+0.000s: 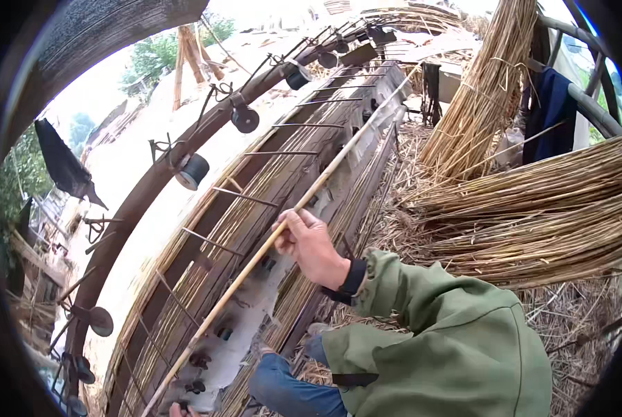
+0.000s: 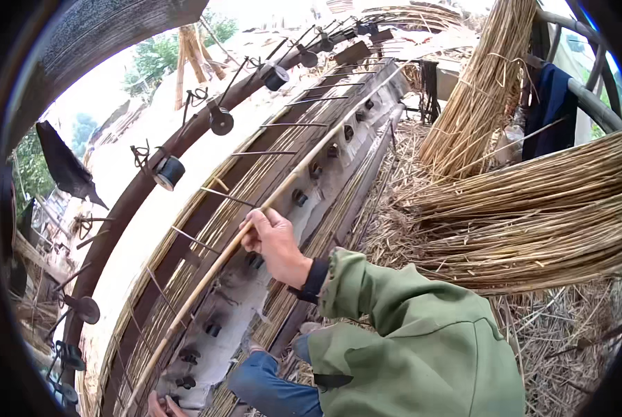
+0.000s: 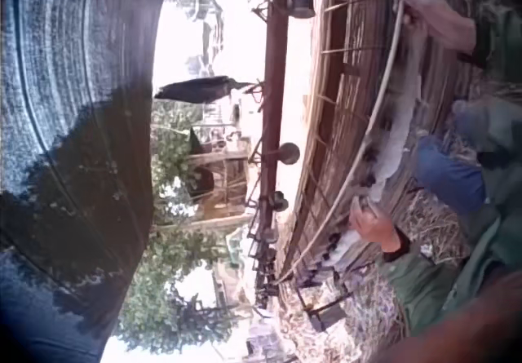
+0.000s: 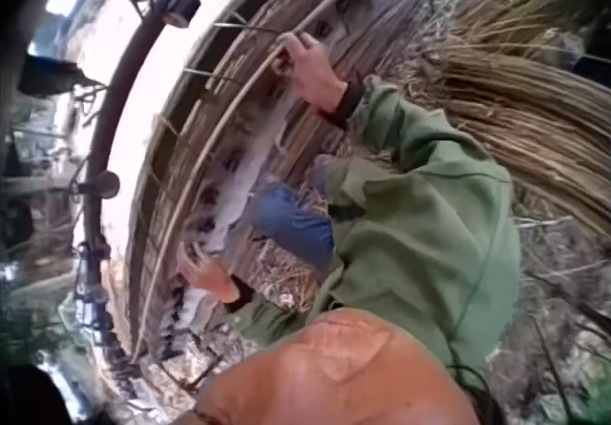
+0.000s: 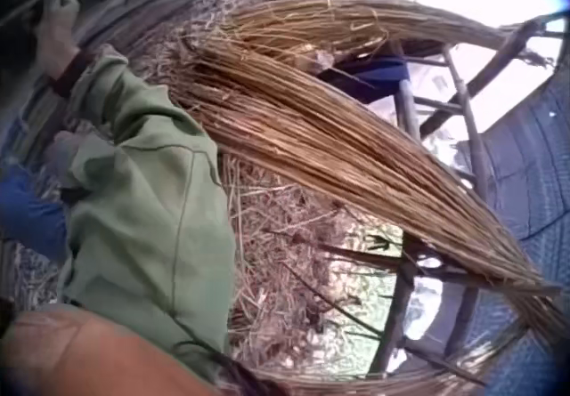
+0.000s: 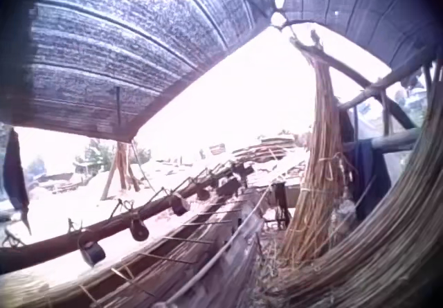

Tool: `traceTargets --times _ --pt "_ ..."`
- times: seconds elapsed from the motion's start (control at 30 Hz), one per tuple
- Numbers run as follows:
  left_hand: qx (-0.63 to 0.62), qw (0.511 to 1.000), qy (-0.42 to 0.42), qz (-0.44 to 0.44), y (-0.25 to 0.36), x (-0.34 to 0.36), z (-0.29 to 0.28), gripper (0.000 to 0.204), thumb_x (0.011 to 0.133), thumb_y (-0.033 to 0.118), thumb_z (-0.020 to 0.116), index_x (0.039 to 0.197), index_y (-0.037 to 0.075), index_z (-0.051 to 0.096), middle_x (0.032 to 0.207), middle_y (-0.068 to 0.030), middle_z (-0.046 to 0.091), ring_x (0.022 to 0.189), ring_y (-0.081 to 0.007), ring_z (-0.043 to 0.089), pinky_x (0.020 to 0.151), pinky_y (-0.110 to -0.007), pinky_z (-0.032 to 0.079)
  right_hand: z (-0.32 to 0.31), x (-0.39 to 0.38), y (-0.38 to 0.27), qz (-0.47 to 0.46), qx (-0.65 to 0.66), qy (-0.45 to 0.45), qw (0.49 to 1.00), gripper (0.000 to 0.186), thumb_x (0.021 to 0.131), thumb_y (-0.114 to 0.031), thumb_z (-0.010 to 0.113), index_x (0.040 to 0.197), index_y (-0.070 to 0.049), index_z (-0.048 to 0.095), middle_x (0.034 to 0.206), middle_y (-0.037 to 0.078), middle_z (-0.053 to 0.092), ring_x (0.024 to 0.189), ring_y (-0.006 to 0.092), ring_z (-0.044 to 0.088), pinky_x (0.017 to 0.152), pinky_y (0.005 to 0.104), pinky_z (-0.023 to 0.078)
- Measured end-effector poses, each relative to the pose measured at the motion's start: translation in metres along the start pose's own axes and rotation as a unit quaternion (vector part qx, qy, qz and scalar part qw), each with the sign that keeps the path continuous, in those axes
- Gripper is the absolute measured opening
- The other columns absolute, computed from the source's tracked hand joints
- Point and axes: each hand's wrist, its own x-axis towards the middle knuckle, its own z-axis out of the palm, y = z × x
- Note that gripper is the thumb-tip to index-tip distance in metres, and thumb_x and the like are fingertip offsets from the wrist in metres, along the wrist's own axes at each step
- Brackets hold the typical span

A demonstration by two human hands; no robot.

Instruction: The recorder is weaving long straw stalks into a mat using a large manual weaving machine.

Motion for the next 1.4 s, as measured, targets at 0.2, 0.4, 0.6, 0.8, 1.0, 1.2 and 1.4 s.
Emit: traceTargets --times 0.2,0.4,0.6,0.8,1.0,1.2,1.4 --pt "-0.083 0.970 -0.229 0.017 0.029 -0.041 0.018 0.028 0.084 0.019 0.059 0.107 0.002 0.059 0.105 -0.0173 0.059 0.098 -0.0341 0.055 0.085 -0.042 0.043 0.028 0.111 -0.001 0.115 -0.080 0.051 0.989 0.015 0.093 -0.017 0.043 0.090 -0.003 0.049 0.080 0.008 0.054 0.066 0.0164 0.057 0.054 0.0265 0.048" --pt "-0.178 0.946 -0.270 0.029 0.037 -0.072 0.042 0.035 0.077 0.019 0.065 0.107 0.003 0.059 0.111 -0.0196 0.056 0.105 -0.0367 0.051 0.089 -0.044 0.040 0.009 0.128 0.081 0.221 -0.176 -0.013 0.959 0.020 0.090 -0.019 0.049 0.100 -0.002 0.050 0.086 0.007 0.051 0.076 0.0172 0.057 0.056 0.0286 0.047" --pt "-0.265 0.886 -0.380 0.010 0.036 -0.056 0.097 0.032 0.081 0.022 0.060 0.109 0.005 0.058 0.112 -0.0217 0.055 0.103 -0.0392 0.050 0.091 -0.041 0.039 -0.166 0.005 0.106 0.323 -0.234 0.042 0.916 0.016 0.091 -0.018 0.048 0.094 -0.002 0.053 0.077 0.007 0.059 0.059 0.0146 0.056 0.048 0.0259 0.045" --pt "-0.323 0.718 -0.544 -0.291 0.034 -0.040 0.116 0.055 0.085 0.040 0.055 0.115 -0.005 0.051 0.110 -0.0177 0.056 0.096 -0.0253 0.053 0.085 -0.035 0.041 -0.408 -0.134 -0.049 0.221 -0.244 0.467 0.821 0.014 0.086 -0.016 0.050 0.092 -0.005 0.055 0.082 0.006 0.057 0.068 0.0190 0.056 0.050 0.0324 0.043" --pt "-0.375 0.683 -0.533 -0.329 0.016 -0.049 0.116 0.055 0.084 0.036 0.057 0.118 -0.006 0.049 0.110 -0.0205 0.054 0.096 -0.0286 0.053 0.085 -0.038 0.041 -0.450 -0.228 -0.253 -0.113 -0.315 0.554 0.763 0.046 0.084 -0.020 0.056 0.126 -0.009 0.041 0.104 0.005 0.054 0.091 0.0167 0.054 0.065 0.0324 0.039" --pt "-0.399 0.694 -0.506 -0.320 -0.021 -0.065 0.133 0.053 0.085 0.037 0.052 0.117 -0.006 0.049 0.109 -0.0209 0.055 0.094 -0.0313 0.054 0.083 -0.040 0.042 -0.462 -0.259 -0.344 -0.131 -0.130 0.681 0.709 0.048 0.084 -0.024 0.058 0.125 -0.009 0.039 0.120 0.014 0.047 0.112 0.0263 0.045 0.082 0.0444 0.038" --pt "-0.366 0.745 -0.468 -0.304 -0.038 -0.068 0.128 0.047 0.088 0.036 0.049 0.116 -0.002 0.053 0.110 -0.0162 0.056 0.096 -0.0288 0.053 0.086 -0.037 0.041 -0.400 -0.225 -0.374 -0.263 -0.201 0.699 0.634 0.077 0.074 -0.024 0.072 0.131 0.006 0.030 0.131 0.019 0.041 0.118 0.0288 0.042 0.094 0.0380 0.036"
